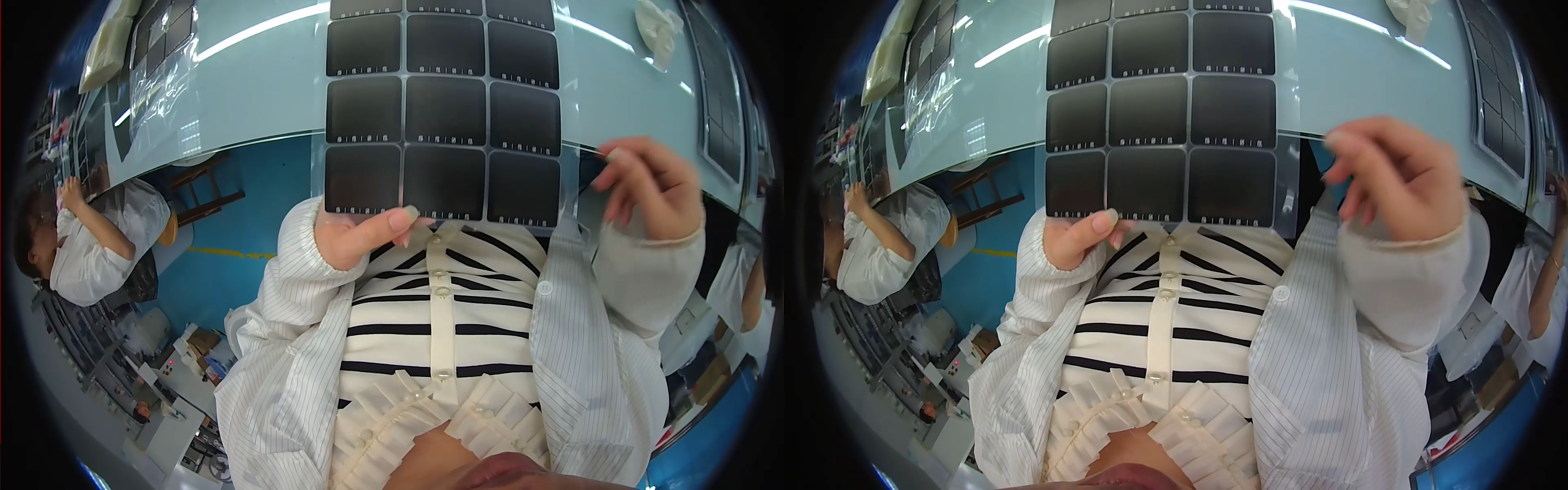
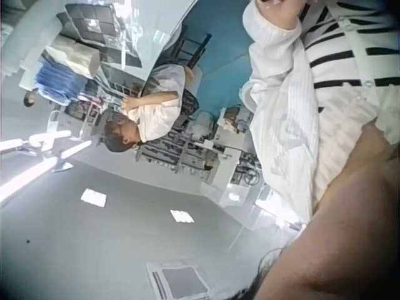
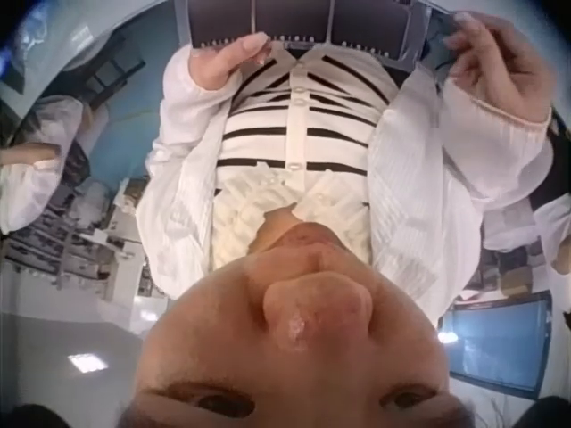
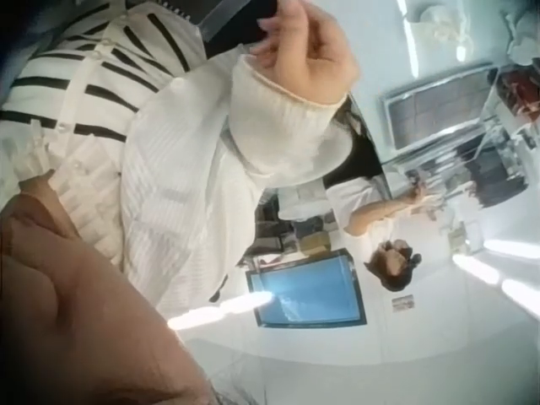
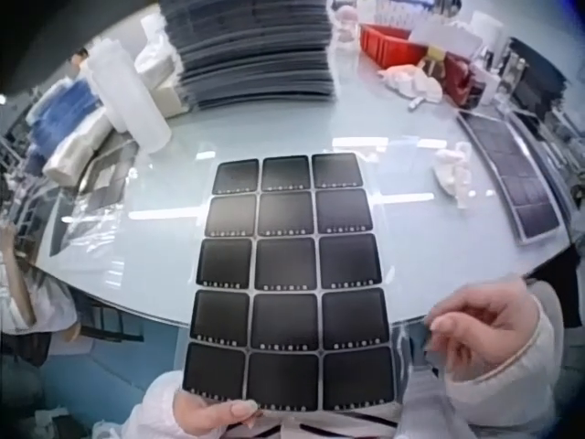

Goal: Cleaning, inspecting, and bagging square electronic components at a factory workstation.

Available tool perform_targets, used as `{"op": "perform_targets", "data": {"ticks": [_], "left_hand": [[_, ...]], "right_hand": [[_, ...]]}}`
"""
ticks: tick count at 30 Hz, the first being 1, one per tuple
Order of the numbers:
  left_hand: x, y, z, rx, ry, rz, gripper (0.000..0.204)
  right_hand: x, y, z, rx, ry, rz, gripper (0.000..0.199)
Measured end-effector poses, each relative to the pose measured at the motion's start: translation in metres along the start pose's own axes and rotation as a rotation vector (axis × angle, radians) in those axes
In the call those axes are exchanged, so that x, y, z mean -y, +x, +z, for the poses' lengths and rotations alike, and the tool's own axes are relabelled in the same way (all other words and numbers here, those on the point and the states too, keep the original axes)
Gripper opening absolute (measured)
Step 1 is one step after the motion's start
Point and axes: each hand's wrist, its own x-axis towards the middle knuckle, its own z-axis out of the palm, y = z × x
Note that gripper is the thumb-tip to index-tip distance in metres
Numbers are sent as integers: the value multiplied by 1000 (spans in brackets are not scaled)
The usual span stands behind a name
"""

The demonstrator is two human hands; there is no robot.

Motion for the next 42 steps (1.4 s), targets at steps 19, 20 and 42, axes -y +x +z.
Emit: {"op": "perform_targets", "data": {"ticks": [19, 20, 42], "left_hand": [[56, -11, -31, 686, 66, 200, 79], [59, -10, -36, 721, 12, 180, 86], [18, -17, -19, -14, -199, 104, 44]], "right_hand": [[-24, 5, 15, 386, 160, -200, 11], [-24, 5, 14, 417, 140, -232, 10], [11, 76, -59, -724, -528, -357, 34]]}}
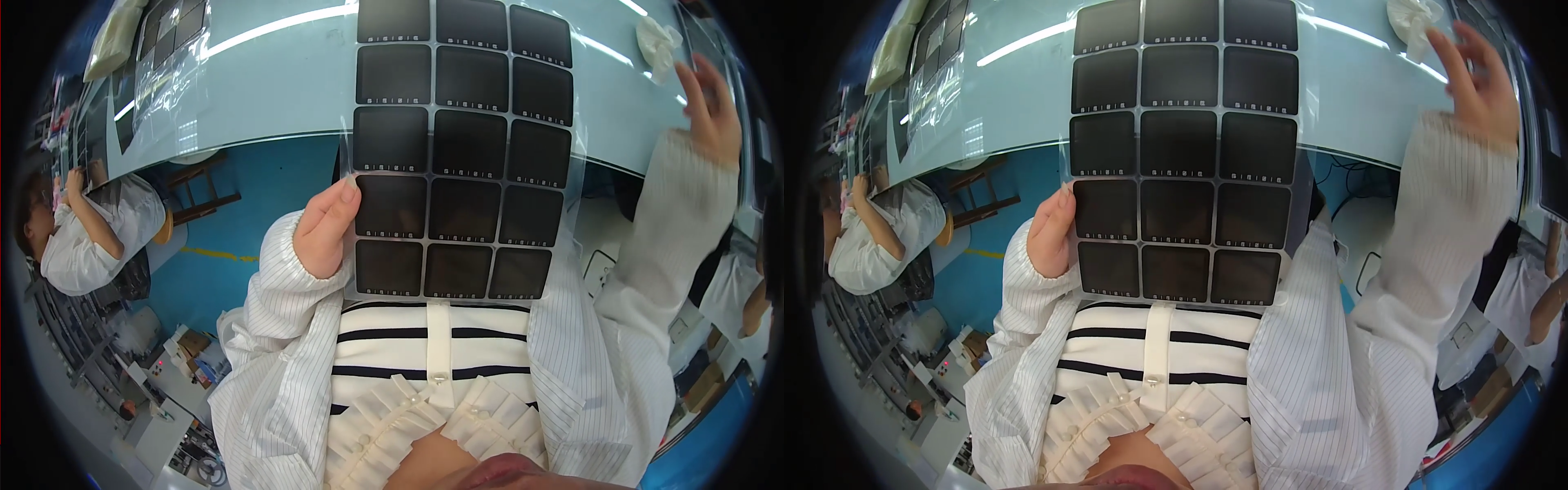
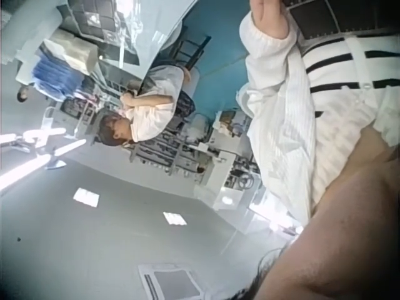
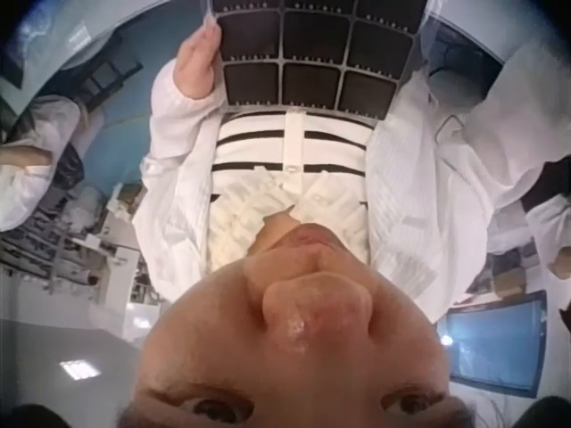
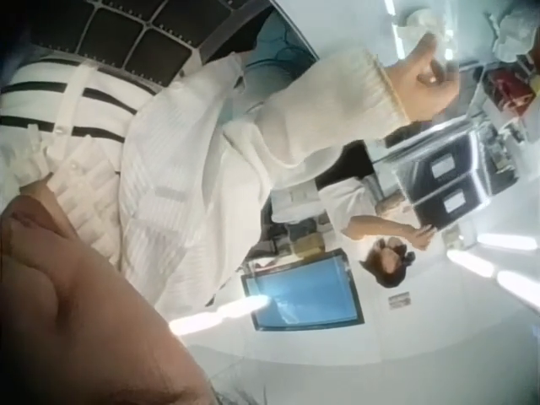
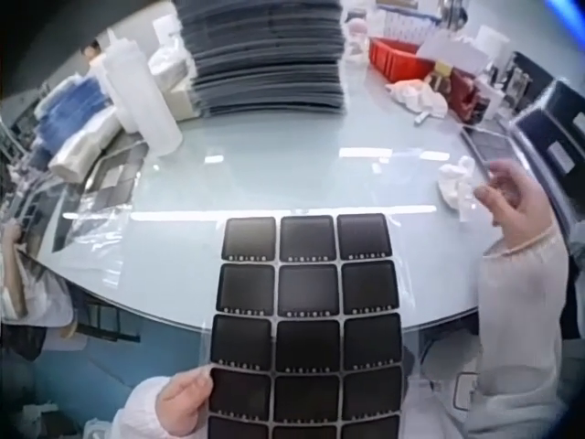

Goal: Cleaning, inspecting, and bagging square electronic components at a factory workstation.

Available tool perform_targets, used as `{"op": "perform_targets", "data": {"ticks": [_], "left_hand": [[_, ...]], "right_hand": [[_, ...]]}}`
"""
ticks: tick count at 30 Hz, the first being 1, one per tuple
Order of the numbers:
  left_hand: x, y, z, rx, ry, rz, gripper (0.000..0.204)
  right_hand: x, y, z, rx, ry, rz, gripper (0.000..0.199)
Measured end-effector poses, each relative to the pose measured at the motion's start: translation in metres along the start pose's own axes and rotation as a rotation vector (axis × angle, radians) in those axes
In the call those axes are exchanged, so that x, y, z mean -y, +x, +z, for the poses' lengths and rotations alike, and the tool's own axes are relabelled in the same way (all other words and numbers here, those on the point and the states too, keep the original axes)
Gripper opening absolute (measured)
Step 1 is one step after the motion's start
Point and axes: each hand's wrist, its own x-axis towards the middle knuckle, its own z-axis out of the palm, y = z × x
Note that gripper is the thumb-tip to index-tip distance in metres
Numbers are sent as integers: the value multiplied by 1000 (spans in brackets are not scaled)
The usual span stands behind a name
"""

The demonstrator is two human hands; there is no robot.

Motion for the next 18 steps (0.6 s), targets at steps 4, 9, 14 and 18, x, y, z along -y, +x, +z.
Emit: {"op": "perform_targets", "data": {"ticks": [4, 9, 14, 18], "left_hand": [[1, 0, 4, -15, 0, 32, 43], [0, 2, 10, -97, 25, -35, 44], [-6, 0, 14, -142, 106, -93, 44], [-8, 0, 13, -114, 15, -75, 43]], "right_hand": [[-26, 29, 35, -87, -45, -114, 33], [-10, 22, 34, 9, -61, -14, 29], [61, -24, 37, 60, 291, -371, 25], [77, -42, 55, 139, 433, -591, 21]]}}
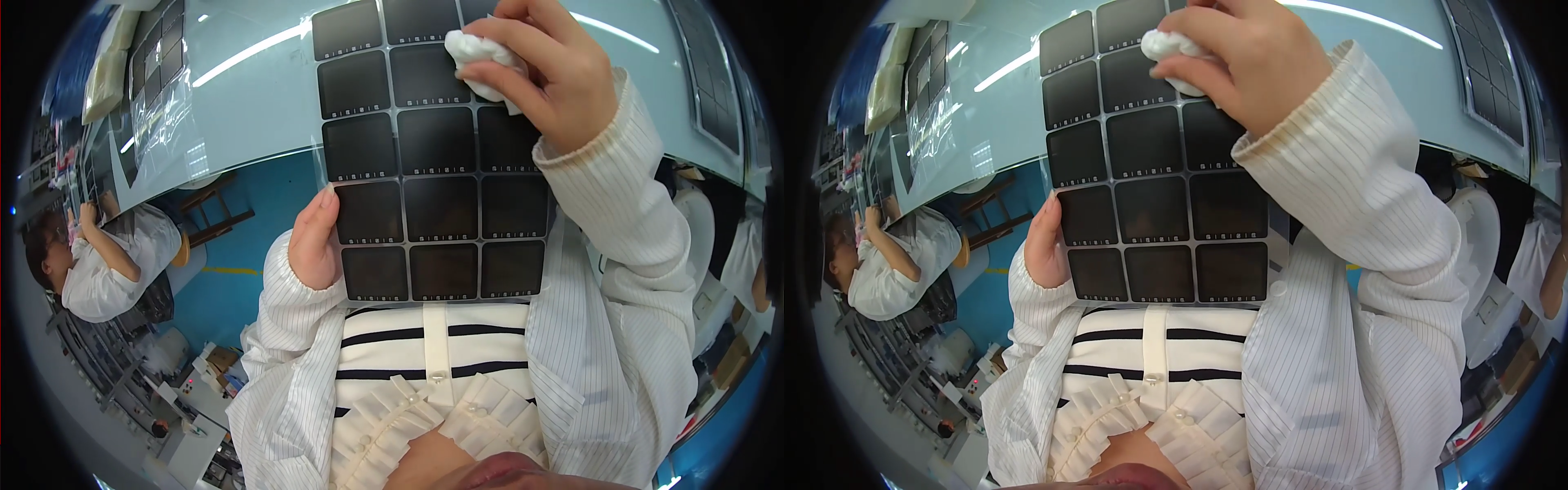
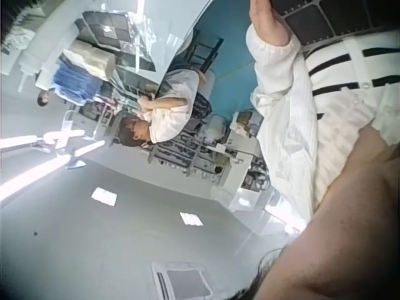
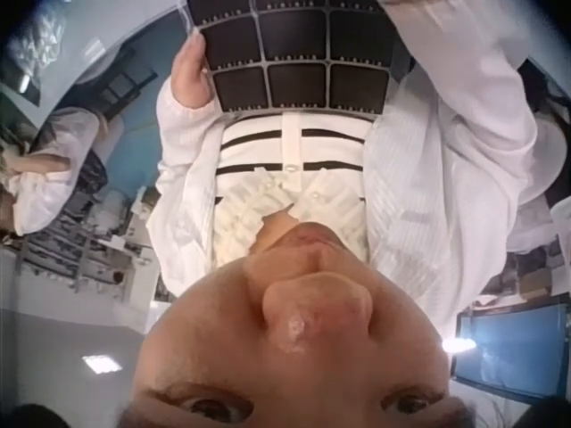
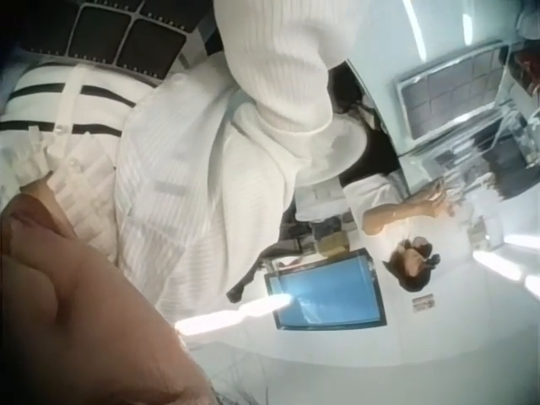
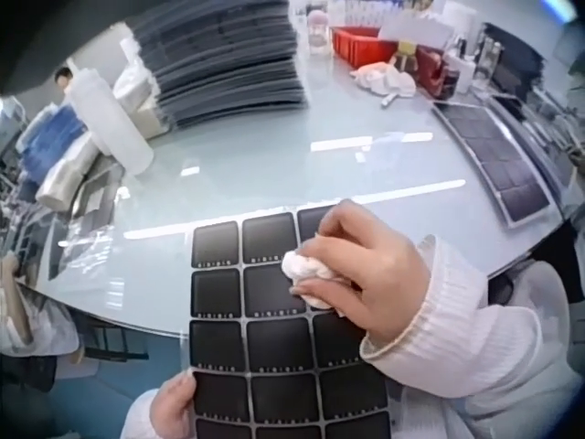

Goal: Cleaning, inspecting, and bagging square electronic components at a factory workstation.

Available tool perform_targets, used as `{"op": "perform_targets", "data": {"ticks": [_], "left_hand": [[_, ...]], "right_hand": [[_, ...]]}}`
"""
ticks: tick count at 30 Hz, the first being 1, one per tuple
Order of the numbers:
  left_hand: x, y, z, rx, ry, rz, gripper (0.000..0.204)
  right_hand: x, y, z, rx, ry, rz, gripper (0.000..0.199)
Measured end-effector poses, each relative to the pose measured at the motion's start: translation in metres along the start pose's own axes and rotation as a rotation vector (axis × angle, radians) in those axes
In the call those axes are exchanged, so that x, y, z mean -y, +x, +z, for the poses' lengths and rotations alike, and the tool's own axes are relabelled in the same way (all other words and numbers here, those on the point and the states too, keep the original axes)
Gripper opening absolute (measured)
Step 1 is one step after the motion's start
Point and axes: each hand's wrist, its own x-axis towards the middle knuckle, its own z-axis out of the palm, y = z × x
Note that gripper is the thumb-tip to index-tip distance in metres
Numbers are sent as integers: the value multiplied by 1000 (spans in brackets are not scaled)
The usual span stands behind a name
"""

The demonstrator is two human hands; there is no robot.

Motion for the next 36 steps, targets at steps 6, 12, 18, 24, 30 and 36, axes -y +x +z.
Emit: {"op": "perform_targets", "data": {"ticks": [6, 12, 18, 24, 30, 36], "left_hand": [[3, 0, -3, -1, 71, 28, 43], [4, 0, -4, 4, 48, 40, 43], [8, 2, -5, -4, 38, 58, 43], [9, 2, -8, -3, -16, 43, 43], [8, 3, -13, 3, -23, 47, 42], [10, 6, -22, 23, -51, 54, 39]], "right_hand": [[-11, -5, -1, -100, -246, 98, 18], [-8, -3, 13, -22, -112, 14, 17], [-4, -1, 18, 5, -164, 15, 19], [-2, 2, 9, -2, -372, 202, 21], [-1, -1, 11, 35, -252, 211, 22], [11, 0, 20, 201, -80, 58, 18]]}}
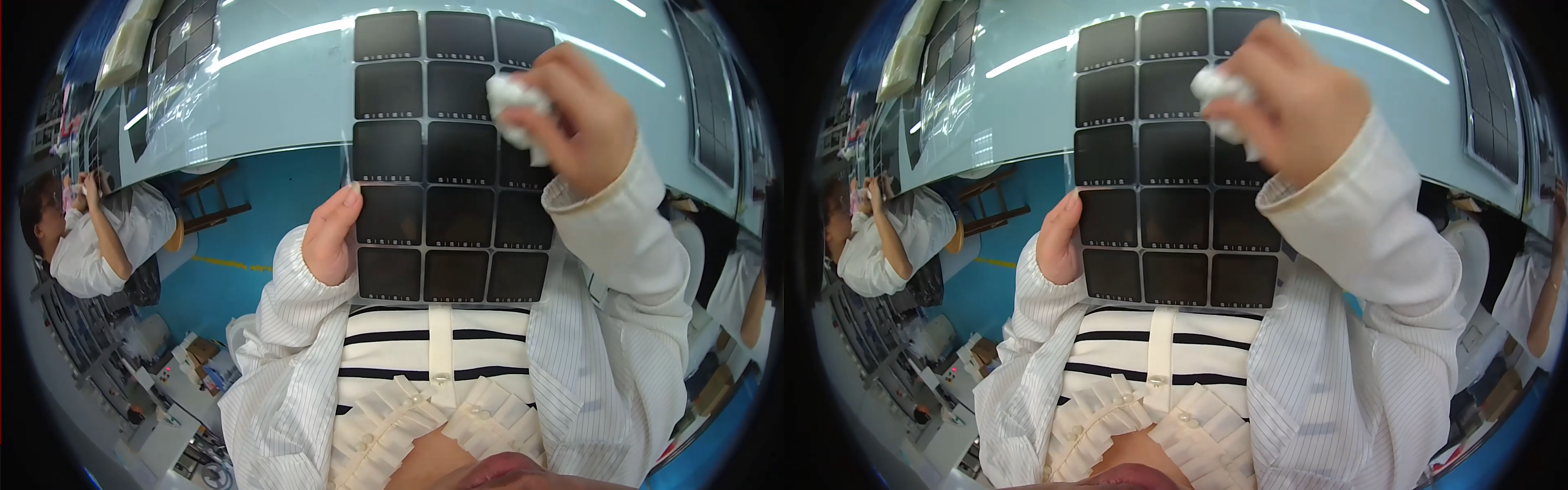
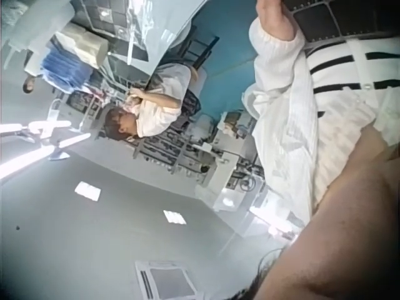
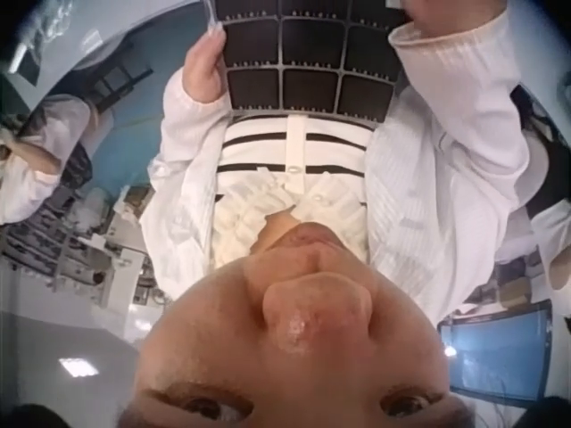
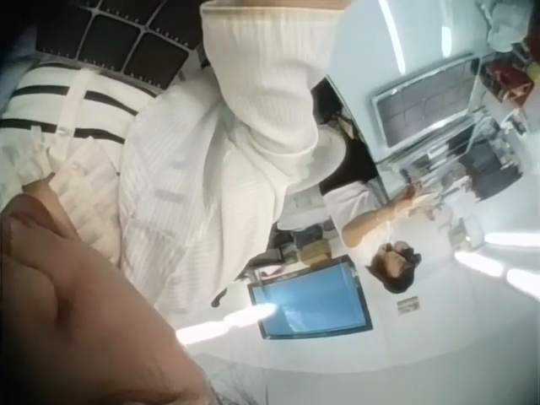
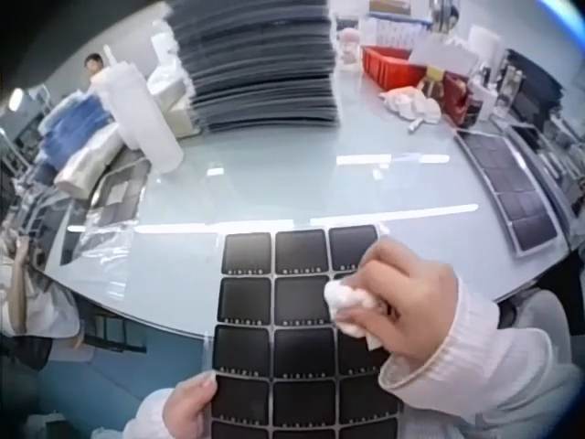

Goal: Cleaning, inspecting, and bagging square electronic components at a factory workstation.

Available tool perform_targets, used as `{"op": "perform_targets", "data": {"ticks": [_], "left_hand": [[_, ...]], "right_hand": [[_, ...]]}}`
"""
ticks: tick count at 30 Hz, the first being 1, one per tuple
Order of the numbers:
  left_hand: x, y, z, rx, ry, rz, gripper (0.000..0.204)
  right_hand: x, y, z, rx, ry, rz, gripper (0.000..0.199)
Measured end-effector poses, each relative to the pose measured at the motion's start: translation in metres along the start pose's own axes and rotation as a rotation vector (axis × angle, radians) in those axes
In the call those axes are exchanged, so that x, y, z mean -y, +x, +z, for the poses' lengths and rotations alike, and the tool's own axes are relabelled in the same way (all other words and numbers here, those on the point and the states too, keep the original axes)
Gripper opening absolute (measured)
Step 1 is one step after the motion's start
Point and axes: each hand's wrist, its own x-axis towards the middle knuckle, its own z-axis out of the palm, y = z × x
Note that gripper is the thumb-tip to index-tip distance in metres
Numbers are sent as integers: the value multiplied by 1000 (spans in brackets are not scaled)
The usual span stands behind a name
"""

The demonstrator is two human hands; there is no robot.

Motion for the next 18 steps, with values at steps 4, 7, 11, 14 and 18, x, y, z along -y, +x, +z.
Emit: {"op": "perform_targets", "data": {"ticks": [4, 7, 11, 14, 18], "left_hand": [[2, 1, 8, -31, -47, 33, 36], [5, 2, 17, -116, -83, 53, 33], [4, 2, 21, -135, -59, 50, 32], [3, 4, 21, -140, -52, 48, 31], [5, 3, 27, -144, -65, 70, 30]], "right_hand": [[-27, 16, -2, -116, -128, -8, 22], [3, 24, 16, 75, 44, -247, 27], [-7, 63, 34, -6, -67, -117, 24], [10, 69, 59, -11, -24, -242, 20], [17, 80, 62, -6, 40, -223, 22]]}}
